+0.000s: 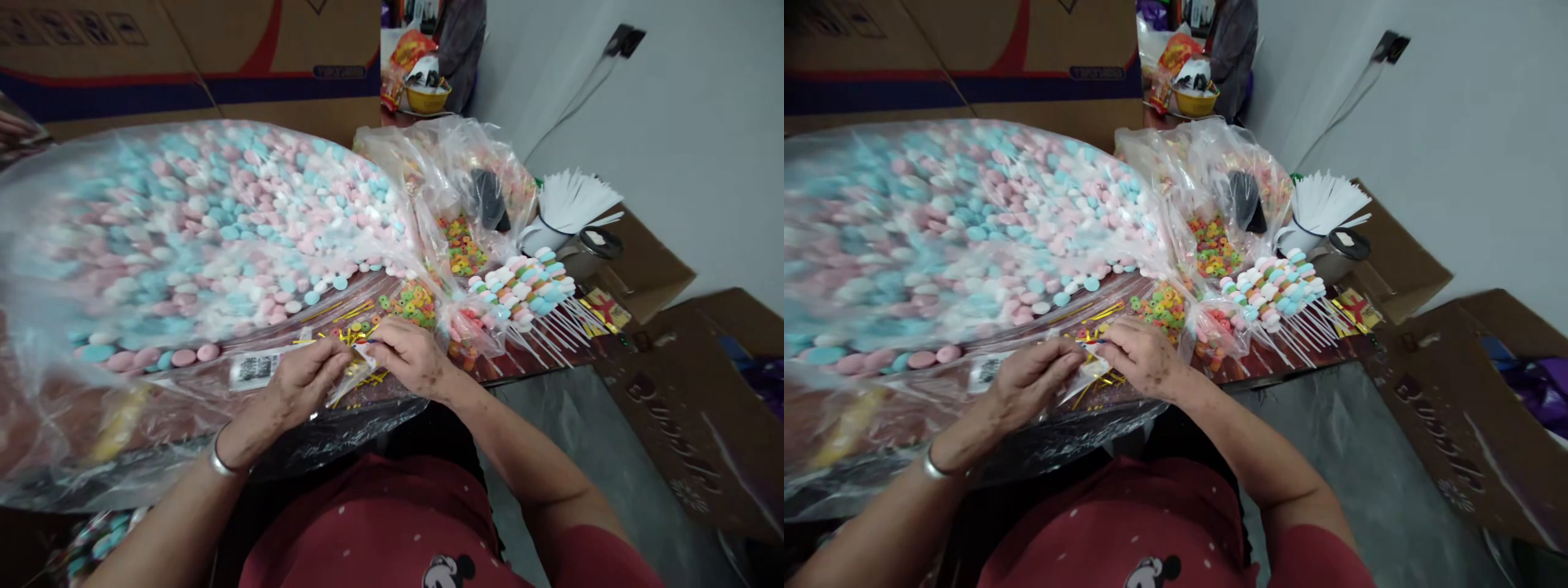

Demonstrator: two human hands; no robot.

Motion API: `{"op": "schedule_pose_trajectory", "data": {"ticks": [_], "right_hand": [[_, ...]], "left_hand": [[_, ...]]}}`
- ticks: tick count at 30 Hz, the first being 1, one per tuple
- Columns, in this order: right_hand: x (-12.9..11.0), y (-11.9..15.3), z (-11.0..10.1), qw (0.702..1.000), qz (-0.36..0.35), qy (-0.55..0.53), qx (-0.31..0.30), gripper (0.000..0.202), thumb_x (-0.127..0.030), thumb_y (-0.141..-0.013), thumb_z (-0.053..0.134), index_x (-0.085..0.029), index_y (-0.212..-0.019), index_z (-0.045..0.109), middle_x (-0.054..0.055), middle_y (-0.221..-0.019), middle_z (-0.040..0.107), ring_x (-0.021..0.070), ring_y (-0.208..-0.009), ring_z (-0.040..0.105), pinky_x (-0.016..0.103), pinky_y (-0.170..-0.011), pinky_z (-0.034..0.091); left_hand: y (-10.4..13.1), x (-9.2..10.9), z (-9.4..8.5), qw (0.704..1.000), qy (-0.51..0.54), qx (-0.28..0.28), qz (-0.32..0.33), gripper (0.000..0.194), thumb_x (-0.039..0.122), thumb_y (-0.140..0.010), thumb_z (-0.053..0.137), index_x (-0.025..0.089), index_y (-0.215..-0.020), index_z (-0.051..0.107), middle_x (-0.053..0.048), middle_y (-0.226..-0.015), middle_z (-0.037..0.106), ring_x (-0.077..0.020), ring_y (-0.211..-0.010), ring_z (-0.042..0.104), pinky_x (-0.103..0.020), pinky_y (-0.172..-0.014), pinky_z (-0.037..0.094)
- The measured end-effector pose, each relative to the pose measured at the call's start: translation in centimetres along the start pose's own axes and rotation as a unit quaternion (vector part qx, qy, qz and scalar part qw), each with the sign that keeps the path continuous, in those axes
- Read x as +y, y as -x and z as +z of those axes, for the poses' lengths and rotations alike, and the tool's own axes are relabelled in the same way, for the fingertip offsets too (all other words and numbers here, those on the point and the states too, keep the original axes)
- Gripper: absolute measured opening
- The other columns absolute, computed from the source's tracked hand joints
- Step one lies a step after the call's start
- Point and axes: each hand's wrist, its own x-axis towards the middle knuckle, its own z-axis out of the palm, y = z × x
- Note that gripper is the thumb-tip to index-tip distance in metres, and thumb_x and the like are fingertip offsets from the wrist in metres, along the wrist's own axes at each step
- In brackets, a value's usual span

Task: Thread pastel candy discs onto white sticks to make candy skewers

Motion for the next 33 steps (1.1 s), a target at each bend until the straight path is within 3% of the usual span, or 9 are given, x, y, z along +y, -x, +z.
{"op": "schedule_pose_trajectory", "data": {"ticks": [7,13,16,23,28,33], "right_hand": [[0.0,0.7,-0.3,0.998,-0.024,0.049,0.032,0.037,-0.032,-0.099,0.043,-0.022,-0.064,0.040,-0.001,-0.063,0.044,0.0142,-0.063,0.042,0.029,-0.064,0.036],[-0.5,1.3,-0.8,0.998,0.064,-0.022,-0.001,0.017,-0.034,-0.090,0.058,-0.020,-0.081,0.052,-0.001,-0.075,0.054,0.0129,-0.068,0.048,0.026,-0.064,0.039],[-0.7,1.7,-0.8,0.995,0.095,-0.023,-0.002,0.018,-0.025,-0.091,0.053,-0.020,-0.074,0.051,-0.002,-0.069,0.053,0.0118,-0.067,0.049,0.025,-0.065,0.039],[-1.1,2.5,-0.9,0.999,0.028,0.021,0.040,0.015,-0.021,-0.096,0.047,-0.020,-0.084,0.056,0.002,-0.079,0.062,0.0137,-0.076,0.056,0.027,-0.074,0.045],[-1.4,2.7,-0.9,0.991,0.009,0.116,0.068,0.030,-0.030,-0.100,0.040,-0.021,-0.075,0.054,0.003,-0.070,0.057,0.0156,-0.069,0.051,0.030,-0.069,0.043],[-1.4,3.1,-0.4,0.986,0.023,0.142,0.087,0.036,-0.032,-0.101,0.040,-0.022,-0.067,0.048,0.001,-0.061,0.051,0.0147,-0.061,0.047,0.029,-0.063,0.038]], "left_hand": [[-0.2,0.8,0.6,0.999,0.041,0.009,0.030,0.026,0.032,-0.091,0.055,0.018,-0.069,0.060,0.003,-0.056,0.056,-0.0092,-0.051,0.047,-0.020,-0.052,0.040],[-0.4,0.7,1.0,0.997,0.071,-0.024,-0.004,0.034,0.037,-0.094,0.049,0.017,-0.070,0.061,0.002,-0.059,0.057,-0.0098,-0.054,0.049,-0.019,-0.051,0.039],[-0.3,0.5,1.3,0.996,0.083,-0.025,0.002,0.030,0.034,-0.093,0.053,0.017,-0.071,0.062,0.003,-0.059,0.059,-0.0088,-0.053,0.049,-0.018,-0.051,0.040],[0.0,0.1,2.1,0.995,0.091,-0.025,0.034,0.021,0.027,-0.091,0.054,0.017,-0.077,0.065,0.000,-0.069,0.066,-0.0113,-0.062,0.059,-0.020,-0.060,0.047],[0.3,0.1,2.6,0.996,0.085,0.028,0.011,0.015,0.027,-0.087,0.060,0.018,-0.075,0.061,0.004,-0.060,0.059,-0.0094,-0.052,0.051,-0.018,-0.049,0.041],[0.4,1.0,2.5,0.997,0.025,0.039,0.069,0.021,0.025,-0.092,0.053,0.018,-0.074,0.062,0.003,-0.057,0.057,-0.0088,-0.050,0.049,-0.018,-0.050,0.040]]}}
